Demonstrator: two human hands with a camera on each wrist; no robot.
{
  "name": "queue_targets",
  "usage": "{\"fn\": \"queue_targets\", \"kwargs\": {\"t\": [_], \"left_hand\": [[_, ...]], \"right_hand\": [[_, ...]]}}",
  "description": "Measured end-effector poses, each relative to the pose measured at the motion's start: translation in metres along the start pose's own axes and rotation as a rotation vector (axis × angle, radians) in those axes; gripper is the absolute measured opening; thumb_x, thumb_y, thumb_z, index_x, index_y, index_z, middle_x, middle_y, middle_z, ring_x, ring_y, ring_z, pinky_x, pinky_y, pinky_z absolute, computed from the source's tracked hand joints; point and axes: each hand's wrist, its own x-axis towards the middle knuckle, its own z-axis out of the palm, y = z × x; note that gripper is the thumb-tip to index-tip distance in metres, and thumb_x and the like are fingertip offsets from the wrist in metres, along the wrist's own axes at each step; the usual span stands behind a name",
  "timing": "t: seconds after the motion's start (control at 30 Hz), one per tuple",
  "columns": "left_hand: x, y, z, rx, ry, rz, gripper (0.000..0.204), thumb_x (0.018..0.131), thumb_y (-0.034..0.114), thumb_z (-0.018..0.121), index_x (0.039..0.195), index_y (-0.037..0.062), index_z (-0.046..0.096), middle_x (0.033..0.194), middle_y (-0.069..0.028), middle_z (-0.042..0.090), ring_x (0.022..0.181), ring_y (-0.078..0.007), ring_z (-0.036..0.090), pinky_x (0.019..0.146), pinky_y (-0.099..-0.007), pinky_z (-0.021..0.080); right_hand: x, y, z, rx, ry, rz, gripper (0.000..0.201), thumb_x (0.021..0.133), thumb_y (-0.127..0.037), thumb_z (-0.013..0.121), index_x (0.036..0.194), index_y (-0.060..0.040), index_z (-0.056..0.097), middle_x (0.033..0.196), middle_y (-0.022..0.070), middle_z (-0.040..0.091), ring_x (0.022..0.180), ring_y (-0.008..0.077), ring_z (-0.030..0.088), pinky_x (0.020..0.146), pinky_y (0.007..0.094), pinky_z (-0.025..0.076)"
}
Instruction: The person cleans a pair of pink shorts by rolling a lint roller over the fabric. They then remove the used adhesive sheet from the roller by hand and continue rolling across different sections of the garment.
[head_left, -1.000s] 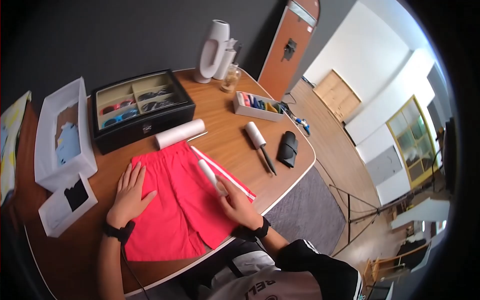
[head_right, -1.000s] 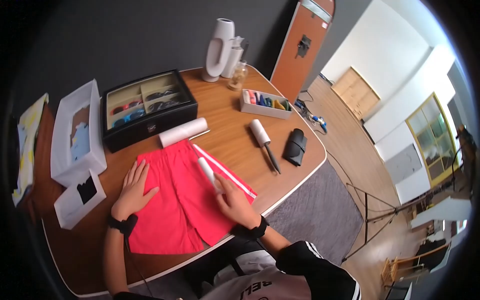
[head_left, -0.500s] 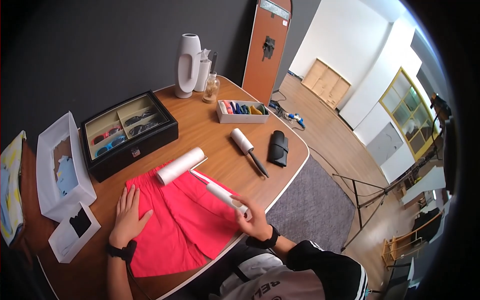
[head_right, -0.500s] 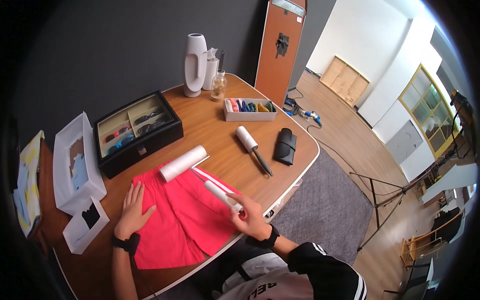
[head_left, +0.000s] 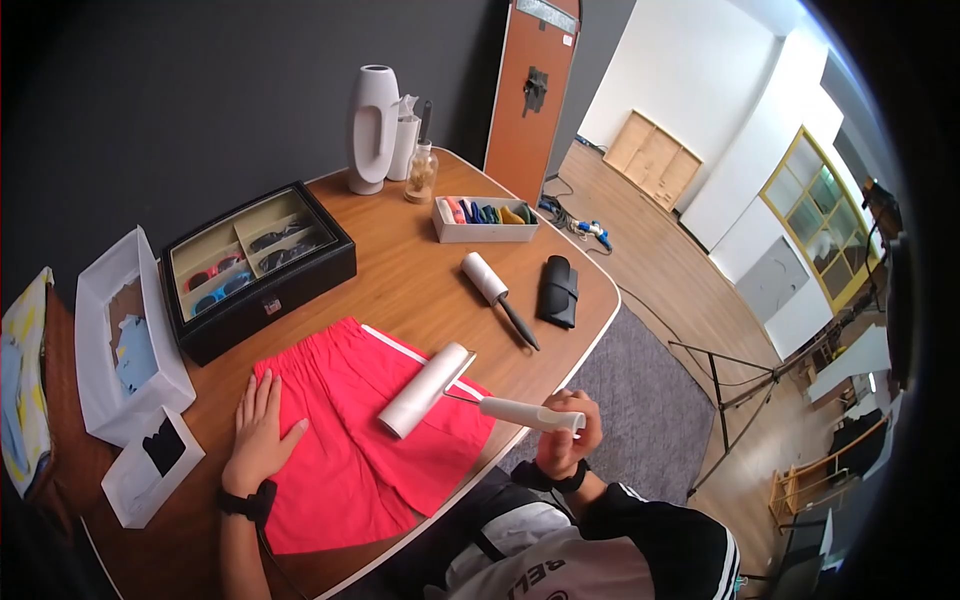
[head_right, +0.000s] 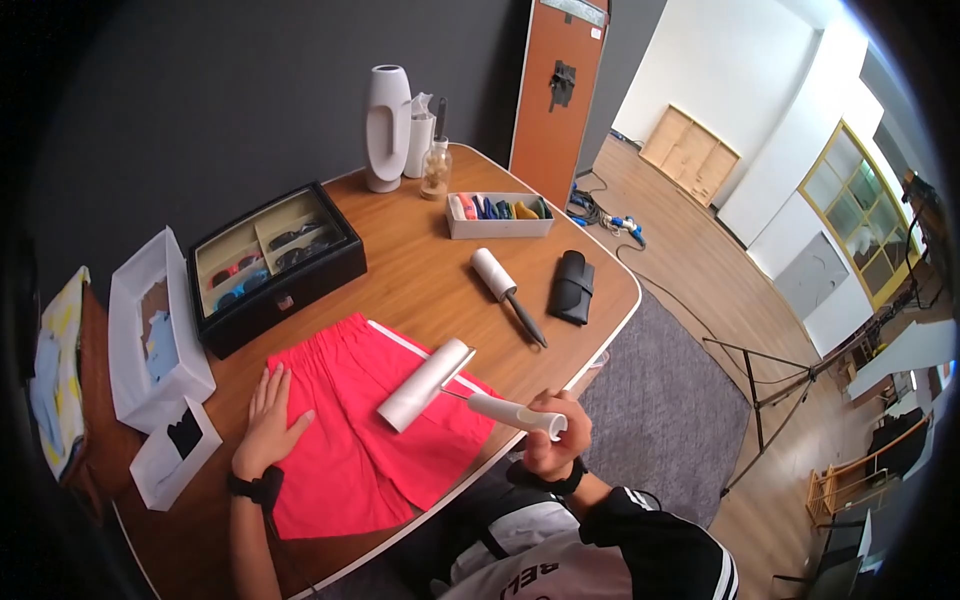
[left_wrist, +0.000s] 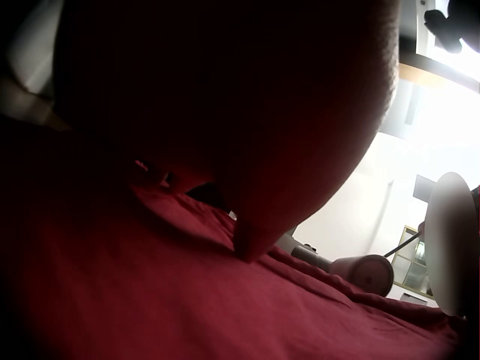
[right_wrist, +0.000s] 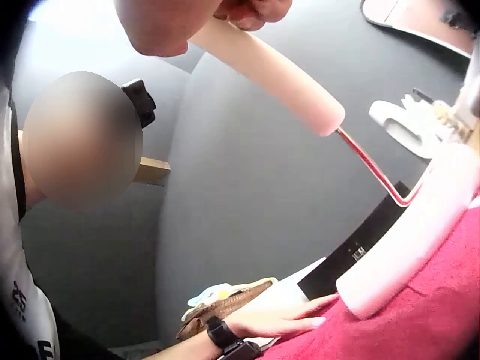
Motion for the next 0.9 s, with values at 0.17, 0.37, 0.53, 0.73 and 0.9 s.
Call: {"fn": "queue_targets", "kwargs": {"t": [0.17,0.37,0.53,0.73,0.9], "left_hand": [[0.0,0.001,-0.001,-0.016,0.047,0.032,0.08,0.094,0.04,0.064,0.153,-0.0013,0.029,0.162,-0.0208,0.024,0.151,-0.0402,0.017,0.122,-0.0522,0.017],[0.0,-0.003,0.005,0.002,0.093,0.054,0.079,0.095,0.044,0.061,0.152,-0.0014,0.032,0.161,-0.0203,0.027,0.151,-0.0388,0.019,0.122,-0.0525,0.018],[-0.001,-0.003,0.006,0.029,0.088,0.034,0.08,0.095,0.045,0.06,0.153,-0.0017,0.031,0.162,-0.0202,0.025,0.152,-0.0381,0.016,0.122,-0.0517,0.017],[0.0,-0.004,0.005,0.028,0.076,0.035,0.082,0.095,0.046,0.06,0.154,-0.0018,0.029,0.162,-0.0207,0.024,0.152,-0.0391,0.016,0.122,-0.0511,0.018],[-0.001,-0.005,0.008,0.024,0.096,0.041,0.082,0.095,0.046,0.06,0.153,-0.0017,0.03,0.162,-0.0208,0.025,0.152,-0.0392,0.017,0.122,-0.0509,0.018]], "right_hand": [[0.002,-0.008,-0.008,0.061,0.047,-0.027,0.049,0.097,-0.048,0.06,0.094,-0.0013,0.049,0.077,0.0071,0.044,0.06,0.0136,0.045,0.05,0.0263,0.036],[-0.02,0.005,-0.001,0.075,-0.062,0.109,0.031,0.095,-0.028,0.063,0.097,0.0021,0.058,0.078,0.0108,0.057,0.063,0.0184,0.052,0.06,0.0325,0.045],[-0.013,0.012,0.037,-0.073,-0.484,0.306,0.032,0.087,-0.006,0.072,0.117,0.003,0.064,0.101,0.0188,0.069,0.092,0.0262,0.068,0.082,0.0341,0.052],[-0.016,0.017,0.061,-0.057,-0.459,0.34,0.036,0.088,-0.005,0.073,0.122,0.0021,0.064,0.109,0.0198,0.069,0.1,0.0277,0.069,0.087,0.0337,0.051],[-0.028,0.028,0.035,-0.137,-0.465,0.498,0.036,0.088,-0.003,0.073,0.122,0.0024,0.064,0.108,0.0186,0.07,0.096,0.023,0.069,0.085,0.0312,0.051]]}}
